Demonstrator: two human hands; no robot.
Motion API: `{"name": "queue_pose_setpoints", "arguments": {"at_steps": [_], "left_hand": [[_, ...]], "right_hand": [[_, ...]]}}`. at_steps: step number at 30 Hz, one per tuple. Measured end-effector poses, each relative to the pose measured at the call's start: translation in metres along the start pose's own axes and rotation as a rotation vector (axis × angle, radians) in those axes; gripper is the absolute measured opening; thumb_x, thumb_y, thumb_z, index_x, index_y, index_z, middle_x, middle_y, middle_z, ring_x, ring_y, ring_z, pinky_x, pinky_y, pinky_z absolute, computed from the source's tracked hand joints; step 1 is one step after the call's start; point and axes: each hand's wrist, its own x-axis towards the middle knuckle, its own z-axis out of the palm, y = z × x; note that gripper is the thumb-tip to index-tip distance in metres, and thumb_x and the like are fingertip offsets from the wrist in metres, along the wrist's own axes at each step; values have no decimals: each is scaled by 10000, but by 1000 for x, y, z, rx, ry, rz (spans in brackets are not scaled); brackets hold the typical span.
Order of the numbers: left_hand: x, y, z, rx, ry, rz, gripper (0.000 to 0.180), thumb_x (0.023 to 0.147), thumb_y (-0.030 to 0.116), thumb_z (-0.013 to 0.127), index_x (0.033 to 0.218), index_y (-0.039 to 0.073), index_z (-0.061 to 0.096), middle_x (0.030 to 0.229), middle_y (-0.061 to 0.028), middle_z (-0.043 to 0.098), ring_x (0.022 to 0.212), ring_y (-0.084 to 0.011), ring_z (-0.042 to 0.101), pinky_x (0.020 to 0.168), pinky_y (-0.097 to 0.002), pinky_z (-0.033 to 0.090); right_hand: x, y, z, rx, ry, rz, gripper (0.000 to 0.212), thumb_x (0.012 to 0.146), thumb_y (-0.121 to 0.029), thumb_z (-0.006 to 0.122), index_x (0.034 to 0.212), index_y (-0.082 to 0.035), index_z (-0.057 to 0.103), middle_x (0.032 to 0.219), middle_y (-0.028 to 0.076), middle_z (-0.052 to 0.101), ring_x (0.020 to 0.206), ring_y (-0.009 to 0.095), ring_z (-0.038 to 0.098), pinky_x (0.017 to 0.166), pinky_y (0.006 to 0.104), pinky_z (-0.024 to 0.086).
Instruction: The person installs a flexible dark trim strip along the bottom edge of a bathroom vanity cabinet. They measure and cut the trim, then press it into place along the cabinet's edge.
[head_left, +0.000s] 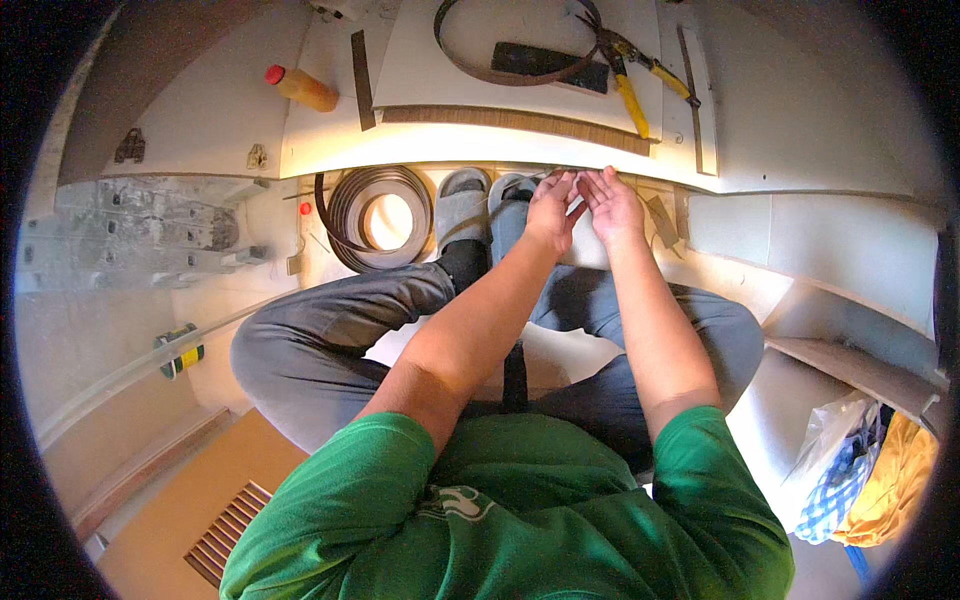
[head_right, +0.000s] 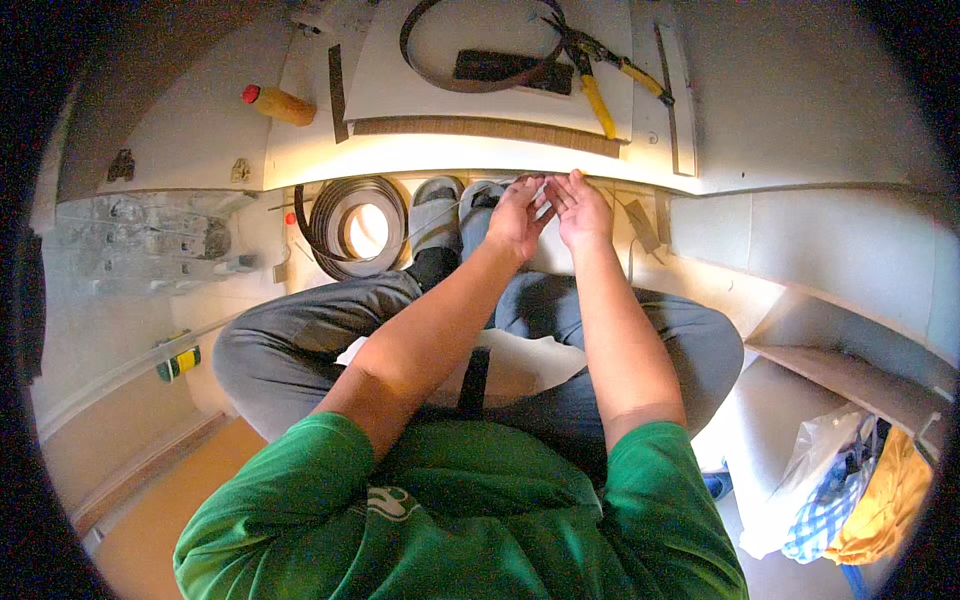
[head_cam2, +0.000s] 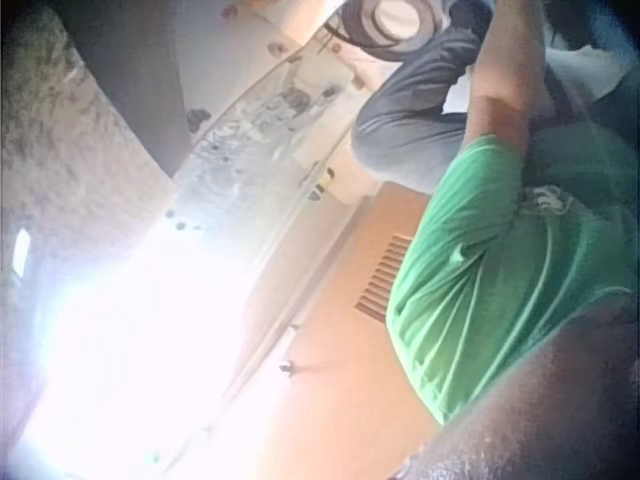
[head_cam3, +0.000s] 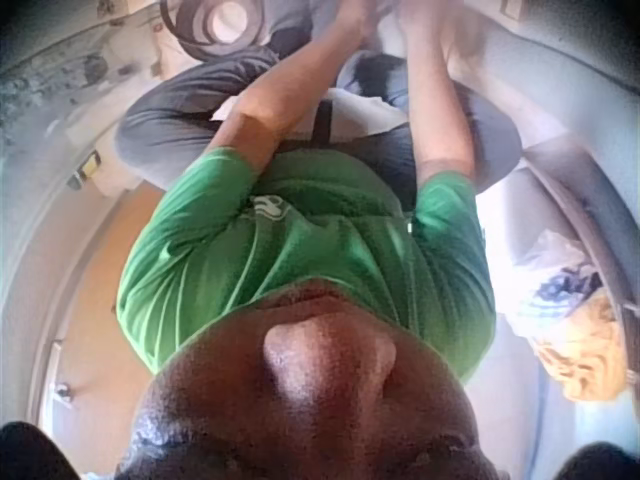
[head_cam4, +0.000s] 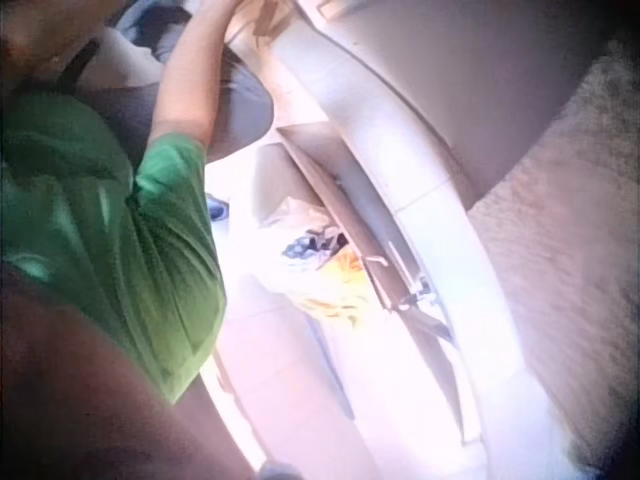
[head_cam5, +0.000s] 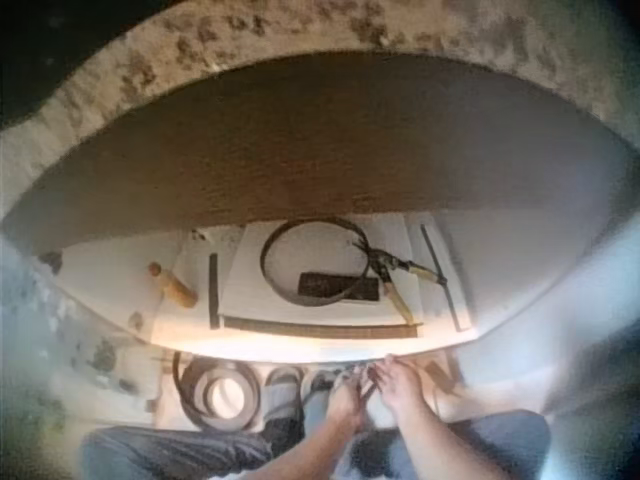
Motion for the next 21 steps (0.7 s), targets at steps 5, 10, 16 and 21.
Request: {"name": "queue_pose_setpoints", "arguments": {"at_steps": [5,10,16,21], "left_hand": [[4,1,1,-97,8,-8,313,981,295,543,1231,120,475,1227,-21,546,1155,-186,491,1004,-436,408],[10,-1,1,-141,61,-1,130,960,222,585,1022,125,526,1013,12,626,972,-120,566,895,-382,476],[10,0,0,-108,-4,37,313,985,325,537,1213,111,527,1168,-44,596,1134,-194,527,1018,-384,406],[10,3,3,-104,30,34,321,983,323,546,1194,82,537,1173,-68,604,1132,-208,543,1005,-377,419]], "right_hand": [[2,0,-2,0,-11,17,340,909,-211,651,1151,-4,530,1181,186,609,1147,324,571,1020,454,438],[0,0,-1,9,-14,23,349,925,-210,629,1180,5,523,1236,204,592,1206,341,541,1060,466,406],[-1,-1,1,27,30,23,357,906,-181,659,1174,11,522,1182,206,602,1177,350,556,1055,467,419],[-1,-1,1,11,23,11,377,895,-193,676,1176,7,525,1161,200,607,1147,344,573,1039,465,436]]}}
